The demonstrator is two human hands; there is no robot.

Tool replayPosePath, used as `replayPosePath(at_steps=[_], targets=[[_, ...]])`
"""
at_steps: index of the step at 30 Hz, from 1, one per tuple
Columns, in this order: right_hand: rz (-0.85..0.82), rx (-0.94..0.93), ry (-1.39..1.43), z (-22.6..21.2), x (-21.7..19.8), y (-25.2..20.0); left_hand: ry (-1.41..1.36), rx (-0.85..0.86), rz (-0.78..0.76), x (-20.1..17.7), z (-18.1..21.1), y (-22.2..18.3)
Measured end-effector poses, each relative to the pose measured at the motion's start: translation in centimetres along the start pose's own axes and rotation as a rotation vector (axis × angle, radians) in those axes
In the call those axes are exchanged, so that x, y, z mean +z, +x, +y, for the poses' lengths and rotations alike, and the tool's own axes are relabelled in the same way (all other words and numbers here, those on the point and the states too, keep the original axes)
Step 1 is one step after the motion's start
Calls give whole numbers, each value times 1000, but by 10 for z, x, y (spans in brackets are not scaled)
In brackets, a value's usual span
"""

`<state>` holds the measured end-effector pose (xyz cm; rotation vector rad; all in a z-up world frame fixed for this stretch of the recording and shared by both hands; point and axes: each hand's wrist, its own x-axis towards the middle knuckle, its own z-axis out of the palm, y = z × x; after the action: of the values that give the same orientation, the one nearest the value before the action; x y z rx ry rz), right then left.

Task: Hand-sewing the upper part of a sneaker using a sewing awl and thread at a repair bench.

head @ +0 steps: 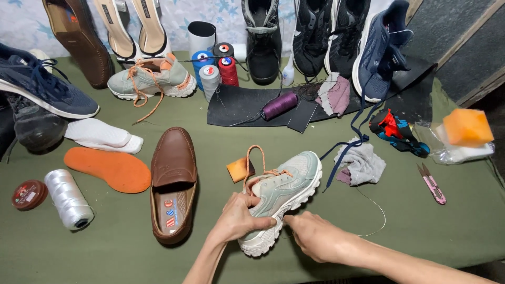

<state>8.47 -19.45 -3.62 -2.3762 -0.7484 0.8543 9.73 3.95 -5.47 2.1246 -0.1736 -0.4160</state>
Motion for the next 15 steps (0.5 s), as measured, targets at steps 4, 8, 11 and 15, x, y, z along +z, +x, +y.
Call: replayPosePath(at_steps=[4,8,11,15], targets=[[-56,84,-64,3,4,-5,107,-80,-1,2,13,-5],[-231,400,1,-20,-30,-7,114,-49,20,6,2,-4],[-237,402,410,-25,-40,-11,-12,29,38,-8,24,-12],[-264,409,440,-39,-53,-18,-23,35,16,-9,8,-8]])
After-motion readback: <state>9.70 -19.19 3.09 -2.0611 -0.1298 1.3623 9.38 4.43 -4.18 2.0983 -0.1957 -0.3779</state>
